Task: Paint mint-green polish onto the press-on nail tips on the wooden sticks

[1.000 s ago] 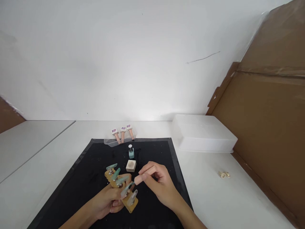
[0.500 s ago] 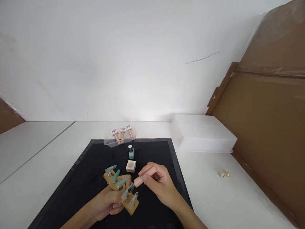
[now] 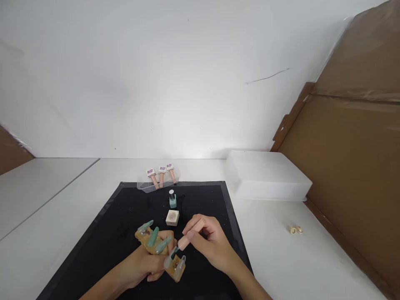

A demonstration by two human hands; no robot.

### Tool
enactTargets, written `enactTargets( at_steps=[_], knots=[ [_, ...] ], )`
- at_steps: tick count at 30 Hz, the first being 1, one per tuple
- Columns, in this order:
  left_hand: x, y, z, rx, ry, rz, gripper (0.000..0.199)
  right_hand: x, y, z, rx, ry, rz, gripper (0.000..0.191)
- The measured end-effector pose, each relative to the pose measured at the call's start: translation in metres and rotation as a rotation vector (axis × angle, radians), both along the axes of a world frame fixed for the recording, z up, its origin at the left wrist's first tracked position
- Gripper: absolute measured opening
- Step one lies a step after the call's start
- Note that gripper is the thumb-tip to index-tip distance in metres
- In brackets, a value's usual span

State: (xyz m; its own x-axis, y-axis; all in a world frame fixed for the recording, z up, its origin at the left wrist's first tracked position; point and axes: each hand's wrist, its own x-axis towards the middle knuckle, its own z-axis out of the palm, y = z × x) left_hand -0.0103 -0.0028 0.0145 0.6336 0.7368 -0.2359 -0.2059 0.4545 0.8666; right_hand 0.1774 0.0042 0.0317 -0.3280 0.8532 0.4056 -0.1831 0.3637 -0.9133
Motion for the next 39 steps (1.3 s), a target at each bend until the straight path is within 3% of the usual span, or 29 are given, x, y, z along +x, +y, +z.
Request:
enactTargets(
  at_steps=[6, 13, 20, 27, 31, 35, 39],
  knots=[
    [-0.002, 0.001, -0.006, 0.028, 0.019, -0.005, 0.034, 0.000, 0.004, -0.001, -0.055, 0.013, -0.145, 0.023],
    [-0.002, 0.003, -0.005, 0.080, 0.079, 0.002, 0.022, 0.001, 0.000, -0.001, -0.012, 0.035, 0.014, 0.023],
    [-0.003, 0.002, -0.010, 0.188, 0.138, -0.004, 0.015, 0.000, 0.004, 0.000, -0.066, 0.000, -0.133, 0.030],
    [-0.006, 0.004, -0.009, 0.456, 0.292, 0.009, 0.017, 0.001, 0.001, 0.003, -0.028, 0.008, 0.043, 0.026],
    [-0.006, 0.003, -0.011, 0.576, 0.379, 0.029, 0.018, -0.001, 0.000, 0.006, -0.055, -0.091, 0.003, 0.031],
    [-0.007, 0.001, -0.015, 0.569, 0.361, 0.016, 0.020, -0.001, 0.003, 0.002, -0.063, -0.081, -0.100, 0.031],
    [-0.006, 0.000, -0.011, 0.547, 0.375, 0.010, 0.020, 0.000, 0.002, 0.002, -0.002, -0.029, -0.012, 0.031]
  ],
)
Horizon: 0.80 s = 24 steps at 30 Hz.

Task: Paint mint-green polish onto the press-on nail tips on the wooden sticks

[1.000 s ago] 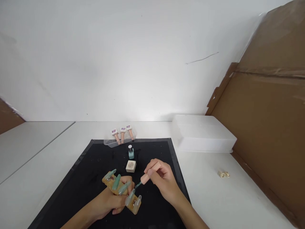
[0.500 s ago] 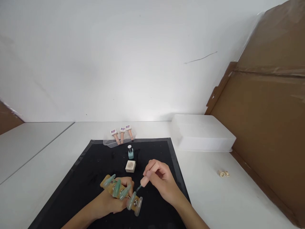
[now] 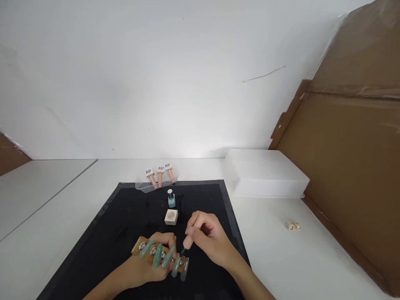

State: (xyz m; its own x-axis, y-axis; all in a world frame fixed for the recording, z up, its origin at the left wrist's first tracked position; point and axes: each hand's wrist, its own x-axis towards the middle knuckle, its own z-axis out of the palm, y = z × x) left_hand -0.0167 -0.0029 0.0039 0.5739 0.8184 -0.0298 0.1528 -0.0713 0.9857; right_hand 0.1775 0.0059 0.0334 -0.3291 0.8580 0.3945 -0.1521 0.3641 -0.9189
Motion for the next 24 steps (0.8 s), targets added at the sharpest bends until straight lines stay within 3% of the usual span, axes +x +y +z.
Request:
enactTargets(
  at_steps=[4, 10, 17, 22, 24],
  knots=[
    [0.0020, -0.0002, 0.0059, -0.003, 0.043, -0.005, 0.019, -0.0020, -0.0037, 0.0036, 0.013, -0.098, 0.058, 0.031],
    [0.0031, -0.0012, 0.0074, 0.009, 0.050, -0.006, 0.021, -0.0019, -0.0010, 0.0027, -0.028, -0.152, -0.120, 0.032],
    [0.0041, 0.0009, 0.0091, -0.017, 0.008, -0.014, 0.020, -0.0023, -0.0028, 0.0026, -0.024, -0.112, 0.044, 0.031],
    [0.0037, 0.0004, 0.0049, 0.017, 0.017, 0.002, 0.021, -0.0026, -0.0005, 0.0039, -0.078, -0.146, -0.095, 0.034],
    [0.0034, 0.0002, 0.0051, 0.015, 0.015, 0.013, 0.021, -0.0014, -0.0004, 0.0039, -0.081, -0.099, -0.085, 0.033]
  ],
)
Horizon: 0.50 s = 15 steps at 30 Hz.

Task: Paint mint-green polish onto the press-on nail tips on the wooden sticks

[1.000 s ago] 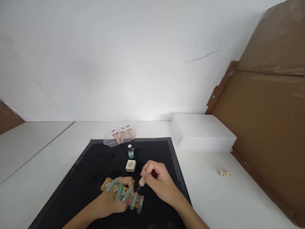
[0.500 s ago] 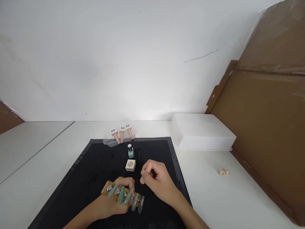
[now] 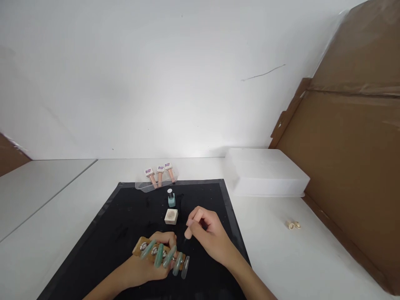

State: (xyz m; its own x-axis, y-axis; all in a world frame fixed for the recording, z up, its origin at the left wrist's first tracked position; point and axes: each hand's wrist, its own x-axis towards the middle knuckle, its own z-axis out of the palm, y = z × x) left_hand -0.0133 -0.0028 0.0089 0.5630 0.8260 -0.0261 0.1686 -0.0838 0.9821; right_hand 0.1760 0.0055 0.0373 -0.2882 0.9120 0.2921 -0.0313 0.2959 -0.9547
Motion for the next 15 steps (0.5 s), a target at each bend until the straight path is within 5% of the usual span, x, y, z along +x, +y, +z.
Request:
enactTargets(
  at_steps=[5, 15],
  knots=[
    [0.002, 0.003, 0.003, -0.117, -0.092, 0.012, 0.019, 0.001, -0.002, 0.001, 0.065, 0.040, 0.167, 0.027],
    [0.001, 0.006, -0.008, -0.496, -0.359, 0.012, 0.030, 0.001, 0.000, -0.003, 0.030, 0.114, 0.037, 0.027]
  ],
)
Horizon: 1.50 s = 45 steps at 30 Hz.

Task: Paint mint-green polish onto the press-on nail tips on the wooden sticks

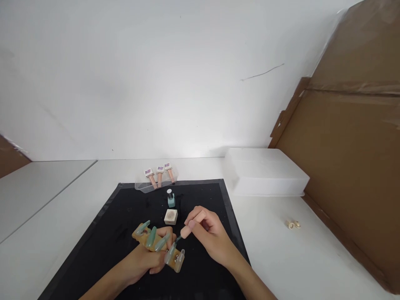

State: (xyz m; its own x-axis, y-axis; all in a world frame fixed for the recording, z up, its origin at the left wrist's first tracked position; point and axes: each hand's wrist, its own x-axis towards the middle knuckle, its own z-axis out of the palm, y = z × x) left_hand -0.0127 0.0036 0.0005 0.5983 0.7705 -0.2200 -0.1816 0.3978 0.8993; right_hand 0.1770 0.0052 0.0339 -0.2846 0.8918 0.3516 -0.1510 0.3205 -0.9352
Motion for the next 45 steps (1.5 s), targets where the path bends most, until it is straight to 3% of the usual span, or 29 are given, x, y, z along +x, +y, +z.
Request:
enactTargets(
  at_steps=[4, 10, 13, 17, 24, 28, 31, 36, 42, 45],
  knots=[
    [-0.001, 0.000, 0.002, -0.014, -0.048, -0.029, 0.034, -0.001, -0.001, 0.002, 0.024, 0.001, 0.079, 0.025],
    [-0.001, -0.001, 0.003, -0.020, -0.055, -0.034, 0.035, -0.001, 0.002, -0.002, -0.021, -0.011, -0.067, 0.026],
    [-0.001, -0.001, 0.001, 0.014, 0.016, -0.009, 0.033, 0.001, 0.001, -0.004, 0.002, 0.032, 0.012, 0.027],
    [0.002, 0.000, 0.001, 0.121, 0.178, 0.029, 0.025, 0.000, -0.003, -0.001, 0.055, -0.037, 0.146, 0.025],
    [-0.001, -0.001, 0.006, 0.433, 0.358, 0.021, 0.019, 0.001, -0.002, 0.006, 0.057, -0.124, 0.000, 0.028],
    [-0.001, -0.003, 0.005, 0.548, 0.464, 0.030, 0.019, 0.002, -0.002, 0.005, 0.126, -0.138, 0.131, 0.027],
    [0.001, -0.004, 0.009, 0.576, 0.536, 0.043, 0.018, 0.001, -0.003, 0.006, 0.133, -0.240, 0.160, 0.027],
    [0.003, -0.006, 0.019, 0.583, 0.595, 0.023, 0.019, 0.001, -0.003, 0.006, 0.136, -0.282, 0.020, 0.028],
    [0.002, -0.006, 0.017, 0.583, 0.606, 0.029, 0.013, 0.000, -0.003, 0.005, 0.168, -0.293, 0.154, 0.023],
    [0.003, -0.006, 0.017, 0.581, 0.599, 0.038, 0.012, -0.001, -0.003, 0.006, 0.134, -0.327, 0.088, 0.025]
  ],
)
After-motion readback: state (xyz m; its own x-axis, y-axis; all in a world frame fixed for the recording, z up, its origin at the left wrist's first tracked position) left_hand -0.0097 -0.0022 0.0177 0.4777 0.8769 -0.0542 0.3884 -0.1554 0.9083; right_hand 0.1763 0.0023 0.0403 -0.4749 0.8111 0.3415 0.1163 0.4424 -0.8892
